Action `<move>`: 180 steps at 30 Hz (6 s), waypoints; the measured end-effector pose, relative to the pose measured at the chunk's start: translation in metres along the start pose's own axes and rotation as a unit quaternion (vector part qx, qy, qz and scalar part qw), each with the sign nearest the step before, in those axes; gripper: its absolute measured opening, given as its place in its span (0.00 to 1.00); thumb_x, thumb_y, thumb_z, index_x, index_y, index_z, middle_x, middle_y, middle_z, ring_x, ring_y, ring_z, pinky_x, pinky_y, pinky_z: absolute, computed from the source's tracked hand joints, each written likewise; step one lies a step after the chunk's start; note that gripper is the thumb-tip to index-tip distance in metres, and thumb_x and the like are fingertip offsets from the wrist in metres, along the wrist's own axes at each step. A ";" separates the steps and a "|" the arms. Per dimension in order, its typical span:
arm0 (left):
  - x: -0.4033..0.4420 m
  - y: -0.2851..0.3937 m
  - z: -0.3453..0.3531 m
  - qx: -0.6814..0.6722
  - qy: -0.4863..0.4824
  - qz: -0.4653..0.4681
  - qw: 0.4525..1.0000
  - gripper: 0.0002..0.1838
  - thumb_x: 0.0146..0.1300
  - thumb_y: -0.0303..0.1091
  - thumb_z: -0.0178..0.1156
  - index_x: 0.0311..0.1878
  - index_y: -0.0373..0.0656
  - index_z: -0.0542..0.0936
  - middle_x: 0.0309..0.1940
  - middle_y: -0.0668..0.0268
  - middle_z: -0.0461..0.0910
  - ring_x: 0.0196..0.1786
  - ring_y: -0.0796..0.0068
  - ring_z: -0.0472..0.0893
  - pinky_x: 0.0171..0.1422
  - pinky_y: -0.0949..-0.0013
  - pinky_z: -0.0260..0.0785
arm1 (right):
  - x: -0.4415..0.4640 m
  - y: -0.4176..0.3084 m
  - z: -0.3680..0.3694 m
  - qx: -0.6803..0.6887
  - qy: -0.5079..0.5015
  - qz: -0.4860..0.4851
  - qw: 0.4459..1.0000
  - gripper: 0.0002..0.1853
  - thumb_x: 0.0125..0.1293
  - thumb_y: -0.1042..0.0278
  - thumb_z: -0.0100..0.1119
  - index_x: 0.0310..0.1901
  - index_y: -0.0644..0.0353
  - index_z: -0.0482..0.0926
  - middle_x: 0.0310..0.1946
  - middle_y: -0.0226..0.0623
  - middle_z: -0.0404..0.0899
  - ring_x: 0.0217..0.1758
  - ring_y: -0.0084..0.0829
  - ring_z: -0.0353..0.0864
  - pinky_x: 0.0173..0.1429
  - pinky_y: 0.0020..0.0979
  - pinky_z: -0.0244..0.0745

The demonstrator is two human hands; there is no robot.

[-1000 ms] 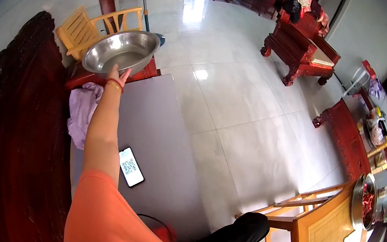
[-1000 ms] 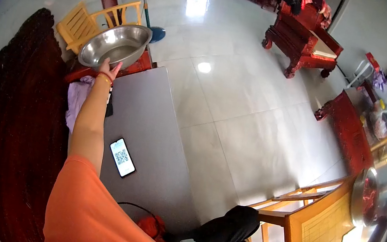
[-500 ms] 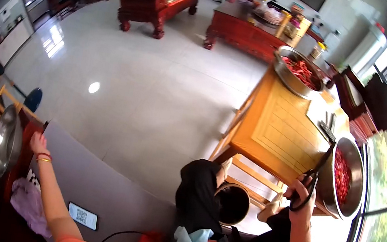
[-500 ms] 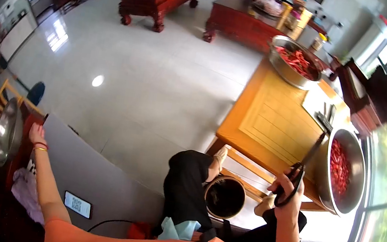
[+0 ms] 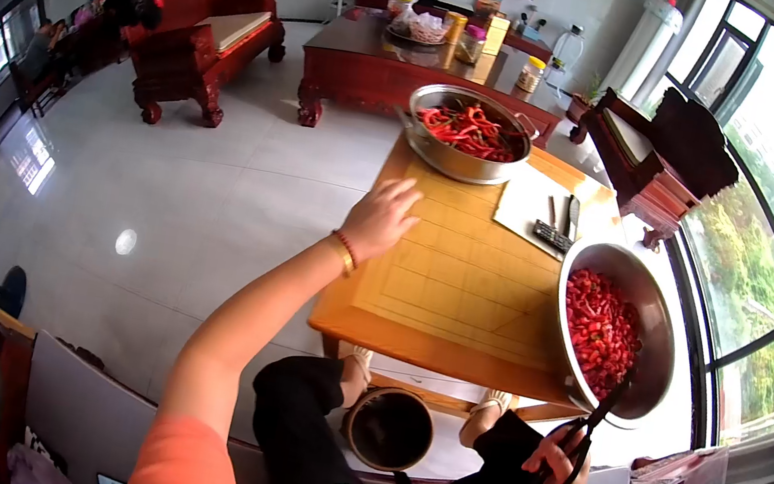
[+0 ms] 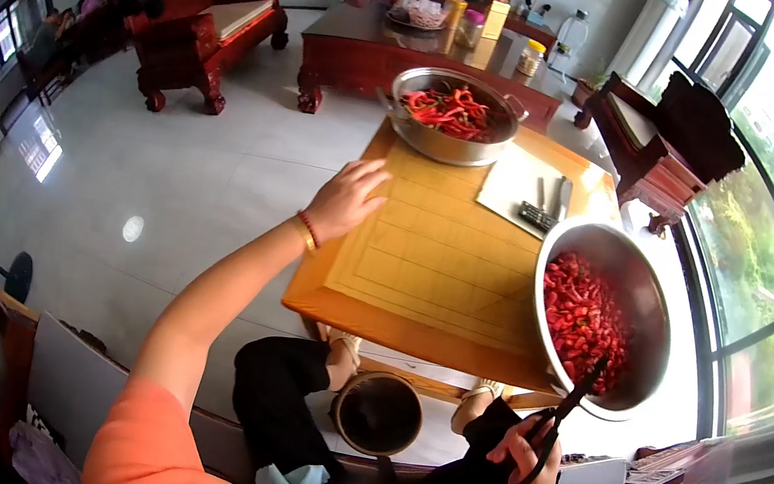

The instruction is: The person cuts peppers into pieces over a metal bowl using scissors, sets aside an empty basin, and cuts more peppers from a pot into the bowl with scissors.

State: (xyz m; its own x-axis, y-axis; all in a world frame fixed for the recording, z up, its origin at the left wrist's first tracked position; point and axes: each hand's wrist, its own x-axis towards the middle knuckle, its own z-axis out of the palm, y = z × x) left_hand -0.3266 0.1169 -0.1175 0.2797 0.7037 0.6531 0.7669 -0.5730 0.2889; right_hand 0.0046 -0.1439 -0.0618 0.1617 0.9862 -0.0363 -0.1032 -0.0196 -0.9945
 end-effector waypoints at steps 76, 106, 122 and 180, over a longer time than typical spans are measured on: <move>0.074 0.060 -0.016 -0.147 -0.117 -0.372 0.909 0.13 0.56 0.41 0.63 0.29 0.38 0.79 0.18 0.73 0.74 0.20 0.86 0.70 0.26 0.78 0.62 | -0.002 -0.031 -0.198 0.013 0.082 -0.077 0.994 0.21 0.64 0.48 0.53 0.38 0.62 0.69 0.20 0.31 0.69 0.15 0.20 0.65 0.20 0.20 0.59; 0.051 0.329 0.028 -0.447 -0.116 -0.156 0.873 0.10 0.56 0.33 0.66 0.30 0.40 0.74 0.23 0.76 0.72 0.29 0.90 0.67 0.35 0.83 0.62 | 0.006 -0.050 -0.175 -0.110 -0.068 0.193 0.973 0.20 0.58 0.51 0.59 0.30 0.63 0.71 0.16 0.30 0.67 0.16 0.19 0.67 0.19 0.22 0.63; 0.044 0.339 0.042 -0.532 -0.118 -0.215 0.811 0.11 0.54 0.34 0.67 0.28 0.40 0.74 0.22 0.74 0.74 0.27 0.89 0.69 0.34 0.80 0.64 | 0.001 -0.039 -0.172 -0.048 -0.112 0.233 0.965 0.23 0.61 0.47 0.56 0.31 0.65 0.70 0.17 0.29 0.66 0.18 0.19 0.69 0.23 0.26 0.72; 0.036 0.322 0.040 -0.706 -0.250 -0.330 0.574 0.07 0.61 0.33 0.59 0.38 0.41 0.75 0.29 0.68 0.78 0.29 0.82 0.77 0.35 0.79 0.71 | -0.004 -0.037 -0.164 -0.010 -0.233 0.194 0.953 0.33 0.59 0.35 0.50 0.44 0.64 0.70 0.27 0.30 0.66 0.28 0.21 0.67 0.42 0.30 0.77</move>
State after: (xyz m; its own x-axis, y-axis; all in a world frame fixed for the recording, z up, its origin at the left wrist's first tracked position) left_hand -0.0468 -0.0253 -0.0287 0.5991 0.7936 -0.1063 -0.3337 0.3682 0.8678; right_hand 0.1686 -0.1742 -0.0412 -0.3379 0.8700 -0.3590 -0.0477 -0.3967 -0.9167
